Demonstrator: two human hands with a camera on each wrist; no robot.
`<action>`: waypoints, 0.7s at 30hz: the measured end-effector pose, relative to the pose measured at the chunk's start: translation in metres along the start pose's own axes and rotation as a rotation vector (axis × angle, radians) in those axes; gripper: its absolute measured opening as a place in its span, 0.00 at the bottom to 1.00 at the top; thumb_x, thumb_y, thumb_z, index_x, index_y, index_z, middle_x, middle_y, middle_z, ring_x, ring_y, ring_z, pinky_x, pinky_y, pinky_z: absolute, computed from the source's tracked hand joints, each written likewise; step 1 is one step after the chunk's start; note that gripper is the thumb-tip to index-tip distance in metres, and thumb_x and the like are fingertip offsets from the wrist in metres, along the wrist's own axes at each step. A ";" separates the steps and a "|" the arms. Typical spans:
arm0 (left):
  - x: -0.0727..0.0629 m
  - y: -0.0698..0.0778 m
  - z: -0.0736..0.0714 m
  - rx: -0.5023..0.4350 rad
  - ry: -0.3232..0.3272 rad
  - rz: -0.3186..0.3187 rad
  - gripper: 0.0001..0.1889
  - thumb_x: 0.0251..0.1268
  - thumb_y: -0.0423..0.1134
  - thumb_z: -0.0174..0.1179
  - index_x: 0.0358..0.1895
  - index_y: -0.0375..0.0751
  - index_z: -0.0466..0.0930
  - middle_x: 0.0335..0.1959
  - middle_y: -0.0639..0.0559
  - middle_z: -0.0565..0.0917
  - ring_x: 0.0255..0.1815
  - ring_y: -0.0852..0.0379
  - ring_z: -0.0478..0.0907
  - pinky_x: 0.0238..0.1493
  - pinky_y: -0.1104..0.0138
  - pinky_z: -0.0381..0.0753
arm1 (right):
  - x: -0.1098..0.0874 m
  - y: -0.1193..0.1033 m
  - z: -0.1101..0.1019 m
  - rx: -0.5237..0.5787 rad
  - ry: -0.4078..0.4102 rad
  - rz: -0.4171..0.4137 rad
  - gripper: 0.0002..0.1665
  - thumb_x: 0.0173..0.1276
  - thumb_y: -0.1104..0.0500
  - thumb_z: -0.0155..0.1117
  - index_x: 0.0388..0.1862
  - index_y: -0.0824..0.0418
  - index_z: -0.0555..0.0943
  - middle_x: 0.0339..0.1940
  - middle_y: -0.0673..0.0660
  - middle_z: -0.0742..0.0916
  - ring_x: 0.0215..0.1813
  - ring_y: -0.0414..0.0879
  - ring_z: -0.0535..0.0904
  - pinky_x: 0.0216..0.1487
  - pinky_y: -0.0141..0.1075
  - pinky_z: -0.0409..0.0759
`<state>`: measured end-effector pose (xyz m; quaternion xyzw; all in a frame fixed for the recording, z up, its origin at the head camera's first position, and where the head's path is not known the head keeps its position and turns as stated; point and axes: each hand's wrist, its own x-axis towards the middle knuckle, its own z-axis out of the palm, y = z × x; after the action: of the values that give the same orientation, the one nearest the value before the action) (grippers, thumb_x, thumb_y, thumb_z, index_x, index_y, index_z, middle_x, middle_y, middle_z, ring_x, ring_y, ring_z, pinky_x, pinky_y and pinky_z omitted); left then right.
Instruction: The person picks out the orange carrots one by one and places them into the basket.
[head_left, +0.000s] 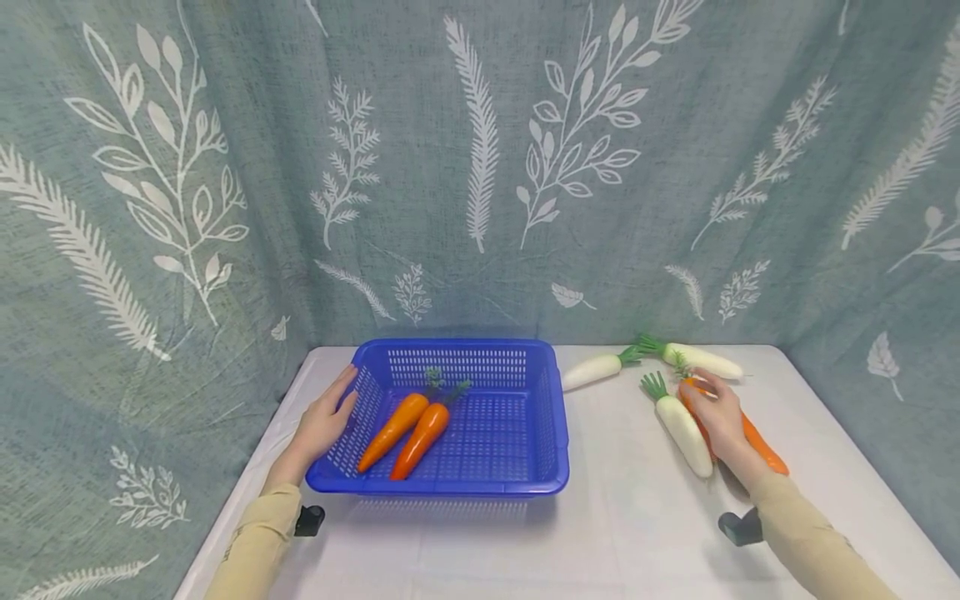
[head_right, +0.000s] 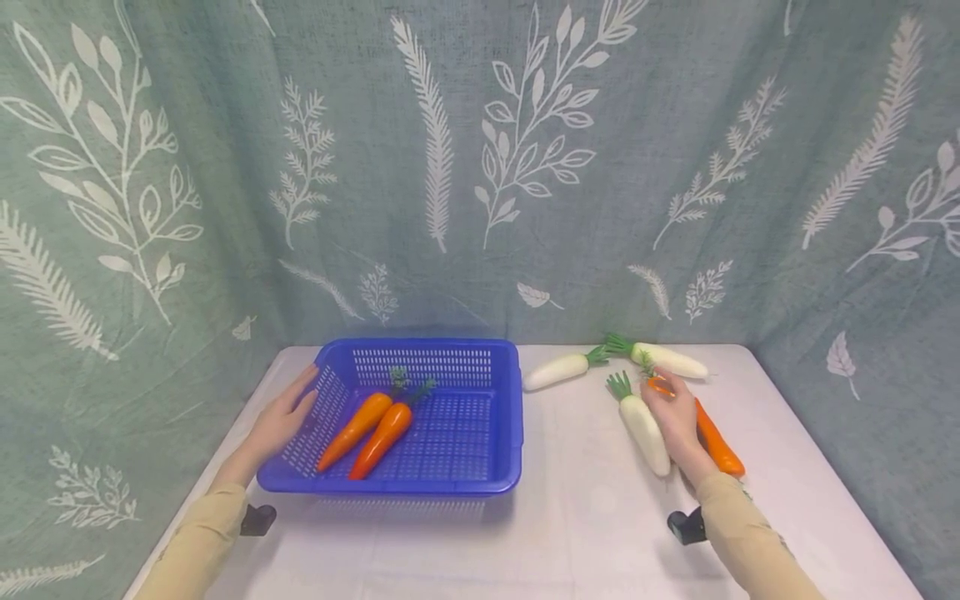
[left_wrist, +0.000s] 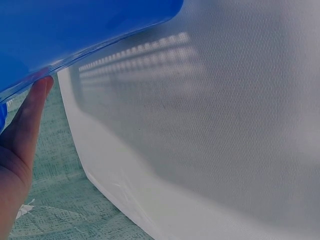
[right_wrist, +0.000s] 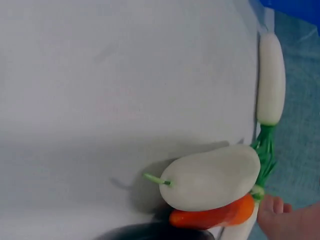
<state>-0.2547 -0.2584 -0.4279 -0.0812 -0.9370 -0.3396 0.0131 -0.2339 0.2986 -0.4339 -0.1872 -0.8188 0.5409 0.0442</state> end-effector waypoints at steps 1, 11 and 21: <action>0.000 0.000 0.000 0.001 0.002 0.002 0.26 0.76 0.38 0.40 0.72 0.32 0.53 0.75 0.36 0.54 0.73 0.33 0.53 0.72 0.42 0.52 | 0.002 0.001 0.000 0.007 0.010 0.008 0.34 0.72 0.58 0.49 0.74 0.64 0.56 0.69 0.72 0.67 0.68 0.62 0.65 0.66 0.43 0.69; -0.002 -0.003 0.001 -0.007 0.004 0.004 0.26 0.76 0.39 0.40 0.73 0.33 0.53 0.75 0.36 0.53 0.73 0.33 0.52 0.72 0.42 0.51 | 0.012 0.010 -0.003 -0.016 0.099 0.047 0.35 0.71 0.59 0.49 0.74 0.65 0.55 0.70 0.75 0.64 0.70 0.67 0.61 0.70 0.55 0.64; -0.001 -0.005 0.003 -0.011 0.021 0.023 0.26 0.76 0.38 0.40 0.72 0.32 0.54 0.75 0.35 0.54 0.73 0.34 0.53 0.72 0.43 0.52 | 0.017 0.016 -0.001 -0.056 0.097 0.044 0.35 0.69 0.61 0.49 0.73 0.66 0.56 0.69 0.76 0.63 0.71 0.70 0.57 0.72 0.56 0.59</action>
<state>-0.2541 -0.2606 -0.4339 -0.0883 -0.9340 -0.3453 0.0263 -0.2457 0.3111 -0.4503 -0.2323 -0.8261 0.5090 0.0664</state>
